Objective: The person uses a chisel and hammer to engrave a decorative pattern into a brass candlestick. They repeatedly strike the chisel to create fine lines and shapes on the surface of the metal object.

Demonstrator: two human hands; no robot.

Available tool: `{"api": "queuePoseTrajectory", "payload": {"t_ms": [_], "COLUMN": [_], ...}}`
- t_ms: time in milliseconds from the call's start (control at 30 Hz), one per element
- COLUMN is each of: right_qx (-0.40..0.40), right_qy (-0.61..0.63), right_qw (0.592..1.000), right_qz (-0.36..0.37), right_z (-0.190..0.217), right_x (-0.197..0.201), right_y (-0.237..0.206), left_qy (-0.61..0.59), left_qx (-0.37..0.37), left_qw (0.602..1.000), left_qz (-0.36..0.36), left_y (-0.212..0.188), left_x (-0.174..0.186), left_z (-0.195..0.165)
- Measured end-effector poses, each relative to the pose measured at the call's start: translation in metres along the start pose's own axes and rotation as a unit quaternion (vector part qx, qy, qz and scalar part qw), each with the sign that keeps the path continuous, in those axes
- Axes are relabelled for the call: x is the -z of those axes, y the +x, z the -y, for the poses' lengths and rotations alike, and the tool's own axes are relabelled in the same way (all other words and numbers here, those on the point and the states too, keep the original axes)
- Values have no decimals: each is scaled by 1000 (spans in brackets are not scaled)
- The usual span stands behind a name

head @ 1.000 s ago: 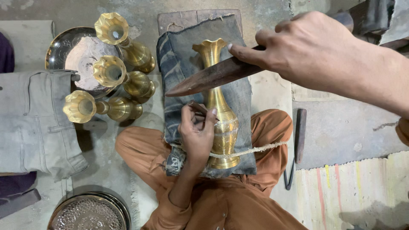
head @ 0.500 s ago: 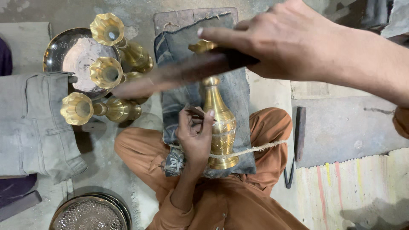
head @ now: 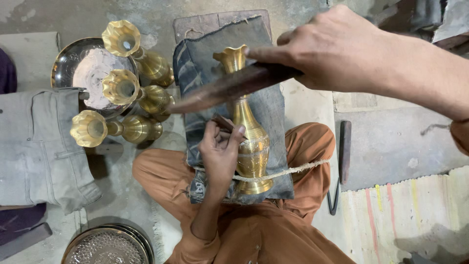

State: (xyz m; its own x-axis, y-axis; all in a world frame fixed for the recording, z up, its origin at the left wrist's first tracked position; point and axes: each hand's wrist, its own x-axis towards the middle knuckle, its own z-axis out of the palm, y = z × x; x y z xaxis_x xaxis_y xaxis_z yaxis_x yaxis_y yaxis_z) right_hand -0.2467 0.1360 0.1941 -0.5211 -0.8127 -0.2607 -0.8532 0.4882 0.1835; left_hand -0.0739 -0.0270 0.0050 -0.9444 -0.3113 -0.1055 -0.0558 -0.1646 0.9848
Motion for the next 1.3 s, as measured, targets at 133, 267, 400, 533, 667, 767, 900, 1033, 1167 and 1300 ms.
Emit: {"api": "queuePoseTrajectory", "payload": {"t_ms": [133, 267, 400, 533, 667, 767, 900, 1033, 1167, 1300], "right_qx": [5, 45, 34, 21, 6, 9, -40, -36, -81, -115], "right_qy": [117, 0, 24, 0, 102, -4, 93, -40, 144, 188], "right_qw": [992, 997, 998, 1000, 990, 1000, 991, 998, 980, 971], "right_qz": [-40, -63, -42, -23, -93, -6, -87, -29, -114, -95], "right_z": [2, 3, 2, -1, -6, -10, -16, -20, -21, -15], "right_x": [-1, -3, -5, -8, -15, -22, -34, -49, -67, -86], "right_y": [0, 2, 3, 1, -4, -10, -23, -39, -58, -80], "left_qy": [-1, 16, -9, 28, 28, 63, 105, 150, 159, 232], "left_qx": [-11, -31, -7, 3, 20, 31, 7, 12, 18, -27], "left_qw": [1000, 999, 999, 999, 999, 997, 991, 976, 967, 943], "left_qz": [-5, -41, -44, -32, 6, 38, 83, 158, 196, 237], "left_y": [-2, -9, -9, -4, 2, 8, 15, 27, 37, 49], "left_x": [0, -4, -4, -3, 0, 2, 5, 6, 6, 7], "left_z": [2, 3, 2, -2, -7, -13, -22, -30, -33, -33]}}
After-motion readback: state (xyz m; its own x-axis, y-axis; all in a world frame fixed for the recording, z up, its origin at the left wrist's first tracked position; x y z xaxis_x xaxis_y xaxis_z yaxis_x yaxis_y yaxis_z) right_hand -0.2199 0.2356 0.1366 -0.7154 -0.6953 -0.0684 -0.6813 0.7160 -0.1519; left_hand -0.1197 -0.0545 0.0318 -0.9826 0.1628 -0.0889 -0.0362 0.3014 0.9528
